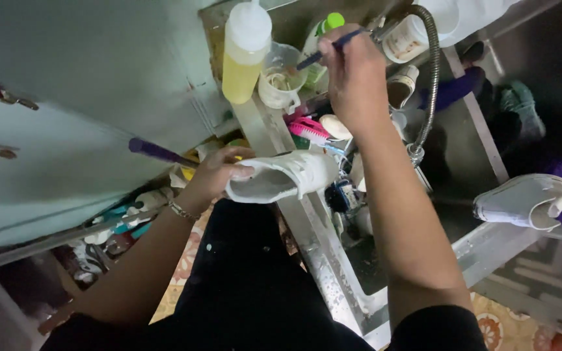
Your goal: The person scrubs a white sneaker with a brush and cleaning solution in a sink. They rinse the shoe under running water, remove the insole to scrub it separately, and then rinse the shoe again.
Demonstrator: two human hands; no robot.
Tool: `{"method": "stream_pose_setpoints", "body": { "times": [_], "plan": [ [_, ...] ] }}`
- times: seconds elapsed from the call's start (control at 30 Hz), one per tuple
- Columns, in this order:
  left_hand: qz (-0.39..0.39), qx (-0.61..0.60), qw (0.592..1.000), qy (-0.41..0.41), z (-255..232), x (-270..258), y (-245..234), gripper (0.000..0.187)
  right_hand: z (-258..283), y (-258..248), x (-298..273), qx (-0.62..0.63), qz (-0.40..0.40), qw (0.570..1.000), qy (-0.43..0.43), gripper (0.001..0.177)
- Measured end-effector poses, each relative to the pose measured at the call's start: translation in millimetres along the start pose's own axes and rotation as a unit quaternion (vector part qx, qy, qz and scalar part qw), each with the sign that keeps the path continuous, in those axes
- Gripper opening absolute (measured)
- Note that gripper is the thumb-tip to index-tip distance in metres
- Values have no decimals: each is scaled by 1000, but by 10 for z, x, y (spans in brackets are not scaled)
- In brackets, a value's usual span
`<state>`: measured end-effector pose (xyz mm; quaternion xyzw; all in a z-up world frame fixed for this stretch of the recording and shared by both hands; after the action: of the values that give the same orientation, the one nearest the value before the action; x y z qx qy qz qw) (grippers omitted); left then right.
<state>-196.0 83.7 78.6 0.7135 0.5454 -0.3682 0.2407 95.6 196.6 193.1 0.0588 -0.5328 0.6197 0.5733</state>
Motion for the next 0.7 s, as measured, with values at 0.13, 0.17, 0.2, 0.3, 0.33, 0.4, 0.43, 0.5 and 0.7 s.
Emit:
{"method": "stream_pose_setpoints", "body": {
  "times": [0.13, 0.17, 0.2, 0.3, 0.33, 0.4, 0.43, 0.5, 0.7],
  "plan": [
    [23, 14, 1000, -10, -169, -62, -6, 76, -257, 184, -135, 12, 81, 986, 145, 10],
    [18, 40, 999, -15, -198, -71, -10, 87, -321, 225, -190, 29, 60, 975, 210, 14],
    [19, 39, 999, -16, -248, -115, -20, 87, -320, 213, -221, 30, 62, 975, 210, 14],
    [35, 97, 994, 29, -385, -215, -29, 101, -326, 193, -307, 11, 19, 981, 192, 24],
    [45, 97, 994, 24, -435, -219, -24, 103, -343, 194, -319, 6, 3, 982, 187, 31],
    [56, 98, 993, 18, -501, -153, -8, 104, -396, 208, -353, 0, -12, 983, 181, 39],
    [59, 127, 990, 28, -516, -83, 4, 105, -434, 218, -377, -7, -25, 981, 192, 37],
    [62, 155, 985, 39, -582, -6, 42, 106, -486, 257, -430, -14, -40, 978, 202, 35],
    [80, 236, 966, 66, -906, -18, 224, 132, -502, 431, -558, -30, -102, 931, 349, 35]
  ]
}}
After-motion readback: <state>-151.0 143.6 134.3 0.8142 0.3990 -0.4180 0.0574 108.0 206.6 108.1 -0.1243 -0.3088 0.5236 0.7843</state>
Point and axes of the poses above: each hand's wrist, its own x-axis towards the middle knuckle, its own y-axis out of the palm, z = x × y, the point moved 1 cm from there along x, towards the middle knuckle, and after that the axes turned 5 degrees about -y, right-handed, at the moved point
